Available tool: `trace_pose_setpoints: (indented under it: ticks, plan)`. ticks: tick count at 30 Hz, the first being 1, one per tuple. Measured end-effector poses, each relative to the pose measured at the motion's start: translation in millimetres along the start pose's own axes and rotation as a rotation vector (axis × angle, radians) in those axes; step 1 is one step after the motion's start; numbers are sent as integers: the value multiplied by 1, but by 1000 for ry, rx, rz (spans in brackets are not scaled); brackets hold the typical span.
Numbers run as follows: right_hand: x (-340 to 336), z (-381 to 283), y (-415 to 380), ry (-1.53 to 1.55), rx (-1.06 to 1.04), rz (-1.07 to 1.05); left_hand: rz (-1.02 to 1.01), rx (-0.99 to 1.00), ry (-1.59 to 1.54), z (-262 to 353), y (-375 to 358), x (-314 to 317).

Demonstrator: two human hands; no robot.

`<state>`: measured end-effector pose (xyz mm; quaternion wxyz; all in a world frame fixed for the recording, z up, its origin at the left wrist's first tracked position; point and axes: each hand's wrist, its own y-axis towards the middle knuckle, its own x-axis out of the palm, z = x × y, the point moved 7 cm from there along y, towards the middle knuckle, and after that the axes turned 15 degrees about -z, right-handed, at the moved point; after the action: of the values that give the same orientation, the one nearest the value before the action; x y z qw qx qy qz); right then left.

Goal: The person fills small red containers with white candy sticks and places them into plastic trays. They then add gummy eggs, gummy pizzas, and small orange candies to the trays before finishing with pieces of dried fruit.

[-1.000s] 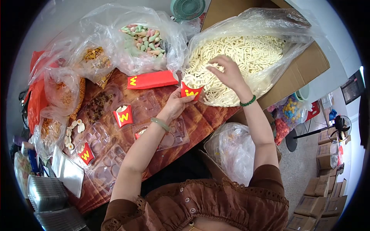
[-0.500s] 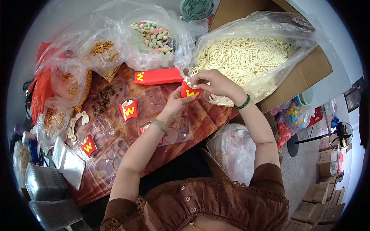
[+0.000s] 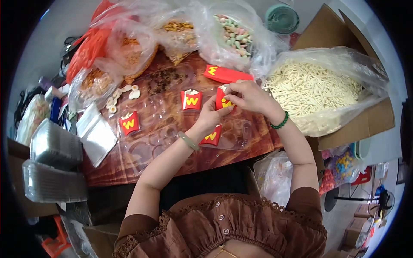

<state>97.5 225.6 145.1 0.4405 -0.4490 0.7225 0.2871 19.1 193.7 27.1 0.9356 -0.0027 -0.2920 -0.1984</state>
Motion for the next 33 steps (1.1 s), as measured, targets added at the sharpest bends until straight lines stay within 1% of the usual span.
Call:
trace_pose_setpoints:
  ticks: [2,3,5,6,8,9,10,11,12,13,14,15,16,18,19,20,22,23,24,25,27,28,29,30,31,32,33]
  plan:
    - [6,-21,20,-29,-62,-3,122,-43,66,14,-25,-12]
    - [12,-30,30,-48,-97,-26,155,-5,114,20,-37,-21]
    - [33,-47,56,-57,-166,-69,227,-10,128,28,-65,-41]
    - [39,-59,67,-22,-186,-85,245,29,237,46,-85,-43]
    - [51,-81,88,87,-194,-132,318,80,634,84,-128,-47]
    - [60,-90,99,179,-201,-152,282,99,697,100,-152,-47]
    - [71,-97,109,271,-202,-172,333,83,1040,116,-180,-48]
    - [86,-102,122,287,-188,-217,372,59,1384,128,-205,-47]
    - [99,-113,131,304,-212,-265,402,-9,1548,131,-226,-50]
    - [112,-126,139,321,-234,-312,428,-52,1593,132,-244,-51]
    - [123,-141,145,255,-350,-278,453,-93,1639,132,-259,-52]
    - [139,-149,153,249,-364,-322,456,-135,1611,128,-269,-54]
    - [154,-156,160,243,-379,-367,462,-134,1607,124,-276,-56]
    - [179,-168,166,187,-396,-385,515,-116,1674,111,-288,-66]
    - [188,-172,167,151,-392,-382,556,-92,1635,105,-291,-73]
    - [200,-172,169,160,-367,-475,562,-93,1629,97,-293,-79]
    - [212,-170,171,136,-341,-473,588,-33,1565,92,-291,-84]
    - [216,-167,170,116,-313,-464,578,-49,1502,86,-289,-86]
    - [211,-170,168,14,-260,-487,583,-45,1499,85,-287,-85]
    - [212,-169,165,10,-261,-490,585,-56,1515,84,-285,-84]
    - [183,-180,158,21,-483,-117,563,-91,1529,88,-285,-83]
    - [172,-179,159,20,-507,-78,559,-61,1538,96,-286,-82]
    - [161,-168,168,98,-444,-88,555,-29,1548,107,-287,-82]
    - [152,-154,180,178,-381,-97,575,51,1514,127,-287,-83]
    - [142,-134,196,335,-239,-67,601,59,1514,139,-287,-98]
    - [137,-112,216,379,-176,-62,629,66,1512,151,-285,-114]
    - [135,-90,238,422,-113,-57,726,127,1458,167,-282,-133]
